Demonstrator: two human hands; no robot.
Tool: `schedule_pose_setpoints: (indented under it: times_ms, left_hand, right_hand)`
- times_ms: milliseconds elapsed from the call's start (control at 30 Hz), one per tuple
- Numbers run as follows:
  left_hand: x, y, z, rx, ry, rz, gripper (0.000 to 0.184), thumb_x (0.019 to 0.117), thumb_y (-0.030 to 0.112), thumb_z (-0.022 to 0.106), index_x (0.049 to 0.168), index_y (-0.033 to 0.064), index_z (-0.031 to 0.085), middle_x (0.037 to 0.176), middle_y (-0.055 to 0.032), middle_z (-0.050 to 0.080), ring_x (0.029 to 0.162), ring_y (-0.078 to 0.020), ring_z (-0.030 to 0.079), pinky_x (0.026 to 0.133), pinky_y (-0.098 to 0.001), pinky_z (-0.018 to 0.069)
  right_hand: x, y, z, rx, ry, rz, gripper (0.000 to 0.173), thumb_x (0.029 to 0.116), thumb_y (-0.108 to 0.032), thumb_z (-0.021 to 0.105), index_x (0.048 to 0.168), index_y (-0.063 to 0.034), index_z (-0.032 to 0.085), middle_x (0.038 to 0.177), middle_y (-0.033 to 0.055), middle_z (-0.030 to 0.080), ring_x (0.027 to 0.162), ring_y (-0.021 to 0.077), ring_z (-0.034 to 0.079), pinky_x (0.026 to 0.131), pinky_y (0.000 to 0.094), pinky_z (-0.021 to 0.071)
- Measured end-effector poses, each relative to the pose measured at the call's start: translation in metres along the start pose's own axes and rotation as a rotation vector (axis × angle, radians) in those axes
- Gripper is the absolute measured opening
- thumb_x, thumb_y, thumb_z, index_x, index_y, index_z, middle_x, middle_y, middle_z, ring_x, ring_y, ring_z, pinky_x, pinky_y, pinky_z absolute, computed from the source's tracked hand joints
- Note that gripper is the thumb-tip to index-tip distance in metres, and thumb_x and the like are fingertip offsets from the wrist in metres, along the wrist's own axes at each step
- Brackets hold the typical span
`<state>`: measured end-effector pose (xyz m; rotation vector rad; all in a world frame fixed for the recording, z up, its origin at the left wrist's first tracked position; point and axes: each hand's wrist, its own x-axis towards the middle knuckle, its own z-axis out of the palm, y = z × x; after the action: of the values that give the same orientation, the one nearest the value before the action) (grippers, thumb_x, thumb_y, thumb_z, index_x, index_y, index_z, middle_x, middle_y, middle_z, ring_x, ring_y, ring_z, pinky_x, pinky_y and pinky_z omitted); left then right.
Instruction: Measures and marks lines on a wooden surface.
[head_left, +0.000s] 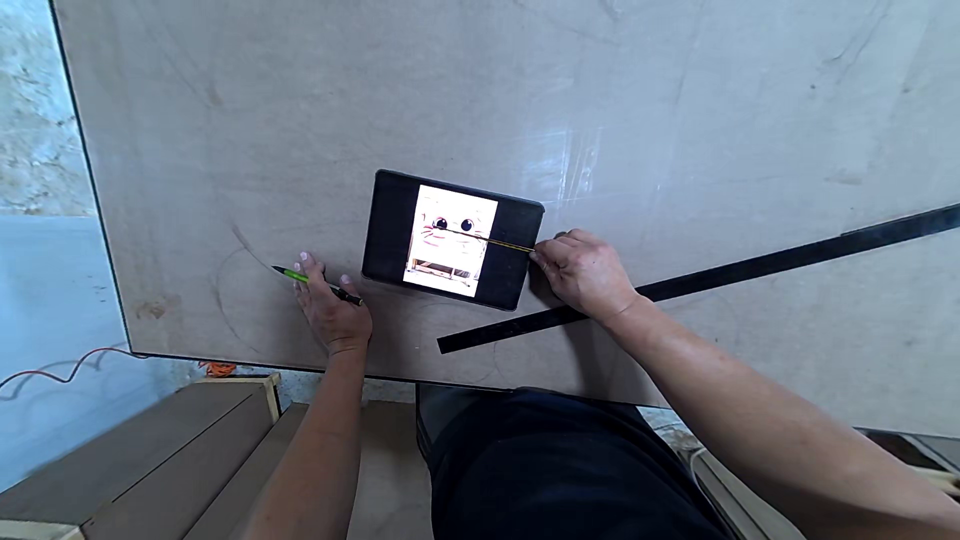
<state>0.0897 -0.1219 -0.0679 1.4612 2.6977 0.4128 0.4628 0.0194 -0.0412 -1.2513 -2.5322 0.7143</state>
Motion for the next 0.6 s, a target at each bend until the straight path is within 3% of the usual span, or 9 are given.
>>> schedule_pose_setpoints:
  times_ms: [600]
  left_hand:
    - [-0.0002, 0.0024, -0.0014, 0.007, 0.015, -0.004, 0.051, 0.1089, 0.035, 0.042, 0.147, 0.002, 0.047, 0.16, -0.0149, 0.044, 0.153, -0.0276, 0.035, 0.128, -0.0432, 0.0198]
  right_hand:
    - [0.0011, -0.0012, -0.0013, 0.004, 0.013, -0.008, 0.028, 0.1061, -0.026, 0.052, 0.099, -0.0102, 0.074, 0.091, 0.0059, 0.075, 0.096, 0.0253, 0.071, 0.084, 0.0408, 0.0567]
